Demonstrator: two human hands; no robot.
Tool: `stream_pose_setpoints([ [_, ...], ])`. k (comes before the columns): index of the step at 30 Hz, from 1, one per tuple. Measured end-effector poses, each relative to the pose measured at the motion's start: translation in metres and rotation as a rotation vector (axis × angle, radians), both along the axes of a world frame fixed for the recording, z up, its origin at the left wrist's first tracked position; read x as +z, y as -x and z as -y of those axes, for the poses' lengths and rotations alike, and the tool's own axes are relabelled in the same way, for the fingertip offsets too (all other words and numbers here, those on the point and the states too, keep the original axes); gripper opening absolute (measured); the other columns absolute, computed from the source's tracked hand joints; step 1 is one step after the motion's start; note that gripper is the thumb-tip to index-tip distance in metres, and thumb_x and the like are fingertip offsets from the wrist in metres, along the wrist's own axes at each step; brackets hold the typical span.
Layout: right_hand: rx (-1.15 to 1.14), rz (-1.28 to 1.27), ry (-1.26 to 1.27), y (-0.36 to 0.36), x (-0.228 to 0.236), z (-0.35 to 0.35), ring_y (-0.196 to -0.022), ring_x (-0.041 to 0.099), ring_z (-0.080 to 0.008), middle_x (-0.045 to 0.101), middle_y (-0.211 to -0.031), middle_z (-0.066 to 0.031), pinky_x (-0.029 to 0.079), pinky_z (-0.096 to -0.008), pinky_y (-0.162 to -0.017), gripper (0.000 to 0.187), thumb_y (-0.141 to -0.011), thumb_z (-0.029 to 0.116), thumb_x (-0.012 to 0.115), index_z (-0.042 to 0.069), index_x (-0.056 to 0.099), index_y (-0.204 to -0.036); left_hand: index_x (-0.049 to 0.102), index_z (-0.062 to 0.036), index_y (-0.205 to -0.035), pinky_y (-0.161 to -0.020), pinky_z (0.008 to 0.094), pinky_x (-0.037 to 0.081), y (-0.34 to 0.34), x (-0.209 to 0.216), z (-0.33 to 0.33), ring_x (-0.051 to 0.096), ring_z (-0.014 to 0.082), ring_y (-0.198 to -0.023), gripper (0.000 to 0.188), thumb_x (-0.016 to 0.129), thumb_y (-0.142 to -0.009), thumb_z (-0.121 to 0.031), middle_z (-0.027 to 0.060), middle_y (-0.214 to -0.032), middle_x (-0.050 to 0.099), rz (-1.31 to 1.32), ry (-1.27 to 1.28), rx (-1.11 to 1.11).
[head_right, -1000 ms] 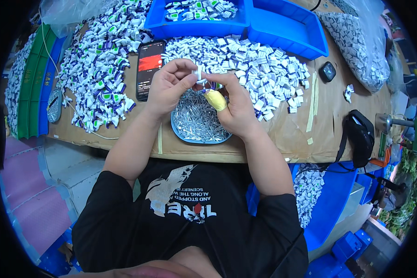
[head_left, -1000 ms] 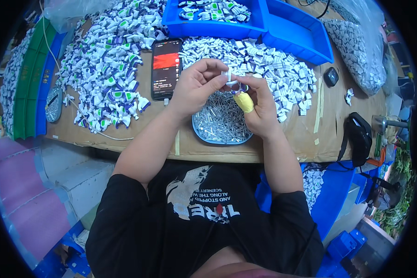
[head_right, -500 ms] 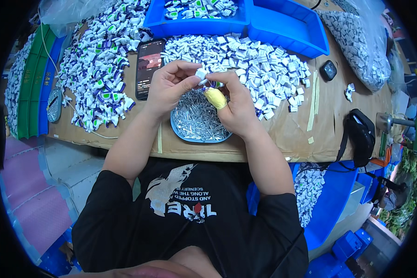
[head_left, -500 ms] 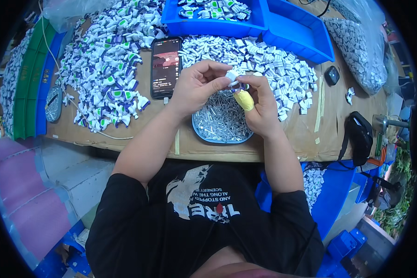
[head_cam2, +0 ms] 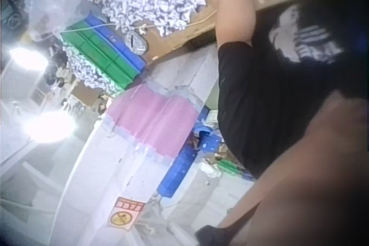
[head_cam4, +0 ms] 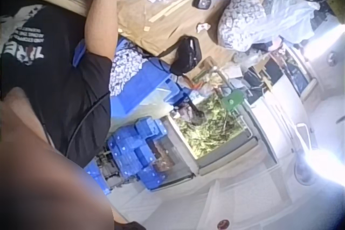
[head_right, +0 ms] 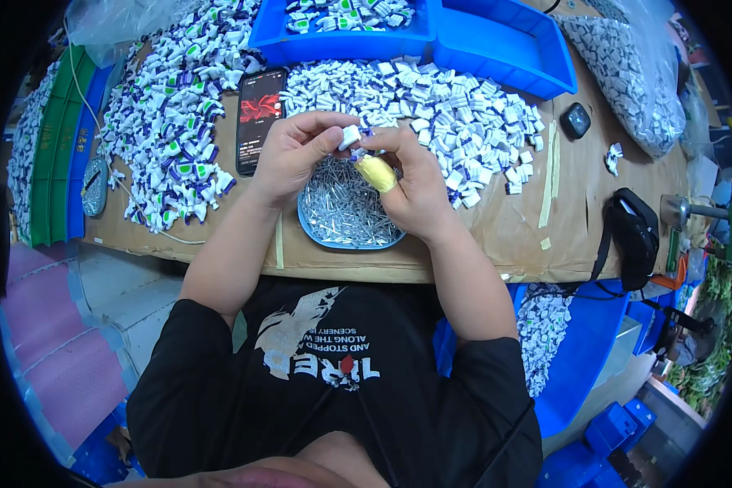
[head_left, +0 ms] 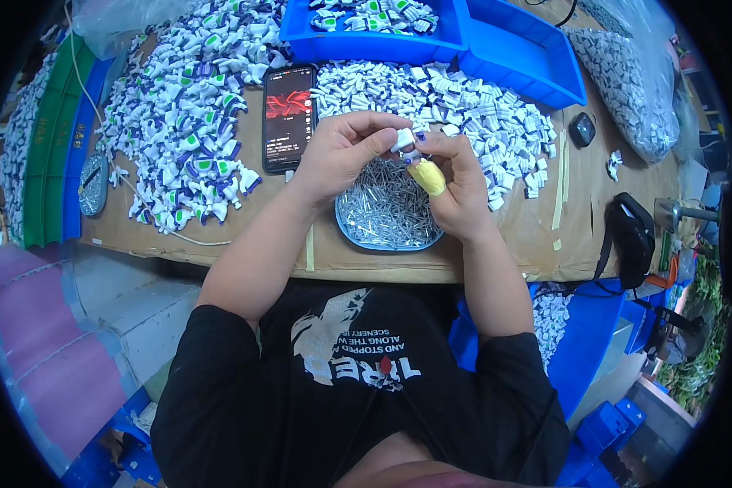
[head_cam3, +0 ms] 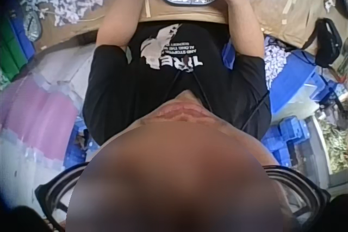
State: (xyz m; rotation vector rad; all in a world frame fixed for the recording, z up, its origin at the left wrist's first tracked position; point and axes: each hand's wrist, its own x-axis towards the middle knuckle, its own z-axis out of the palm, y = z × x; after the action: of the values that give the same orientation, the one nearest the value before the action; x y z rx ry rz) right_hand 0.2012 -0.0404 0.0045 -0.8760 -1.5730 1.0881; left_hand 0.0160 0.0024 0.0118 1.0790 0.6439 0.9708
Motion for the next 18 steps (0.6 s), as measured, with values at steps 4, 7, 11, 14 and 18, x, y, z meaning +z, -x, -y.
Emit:
stream_pose_setpoints([
  [4,0.003,0.01,-0.015,0.0009,-0.0004,-0.0009,-0.09,0.058,-0.0139,0.055,-0.102,-0.0076,0.05,-0.0278,-0.078,0.024,-0.089,-0.006,0.053,0.004,0.049,-0.11,0.064,0.0013,-0.112,-0.079,0.0255,0.052,0.0032,-0.0032,-0.0022,0.063,0.0111,-0.089,0.024,0.061,-0.092,-0.012,0.0064,-0.097,0.067,0.028,0.015,-0.01],
  [7,0.017,0.016,0.024,0.0002,0.0014,-0.0004,-0.091,0.058,-0.0142,0.055,-0.103,-0.0083,0.05,-0.0281,-0.078,0.025,-0.089,-0.004,0.054,0.004,0.047,-0.112,0.064,0.001,-0.111,-0.079,0.025,0.051,0.0023,-0.0004,-0.0007,0.062,0.0107,-0.087,0.024,0.061,-0.092,-0.013,0.0059,-0.097,0.067,0.025,0.012,0.008],
  [11,0.0,0.006,0.026,-0.0003,-0.0039,-0.0007,-0.093,0.057,-0.0145,0.054,-0.107,-0.0096,0.049,-0.0276,-0.078,0.035,-0.089,-0.003,0.055,0.005,0.041,-0.119,0.062,0.0035,-0.112,-0.078,0.0247,0.049,0.0026,0.0007,-0.0004,0.06,0.0097,-0.086,0.026,0.06,-0.092,-0.012,0.0068,-0.098,0.066,-0.017,-0.016,-0.017],
  [14,-0.114,-0.168,0.092,0.0084,-0.0015,0.0,-0.088,0.058,-0.0137,0.057,-0.103,-0.0102,0.047,-0.0262,-0.076,0.037,-0.086,-0.004,0.057,0.004,0.041,-0.119,0.063,0.0034,-0.112,-0.078,0.0246,0.05,0.0032,-0.0002,-0.0013,0.06,0.0097,-0.087,0.025,0.06,-0.092,-0.012,0.0066,-0.098,0.065,-0.069,-0.087,-0.044],
  [18,-0.024,-0.072,0.113,0.0021,-0.0004,-0.0023,-0.097,0.056,-0.0153,0.052,-0.108,-0.0103,0.047,-0.0273,-0.08,0.041,-0.087,-0.004,0.055,0.004,0.037,-0.123,0.062,0.0029,-0.111,-0.078,0.0247,0.051,0.0007,-0.0045,-0.0003,0.062,0.0104,-0.086,0.023,0.06,-0.092,-0.011,0.0065,-0.099,0.065,0.027,0.026,-0.012],
])
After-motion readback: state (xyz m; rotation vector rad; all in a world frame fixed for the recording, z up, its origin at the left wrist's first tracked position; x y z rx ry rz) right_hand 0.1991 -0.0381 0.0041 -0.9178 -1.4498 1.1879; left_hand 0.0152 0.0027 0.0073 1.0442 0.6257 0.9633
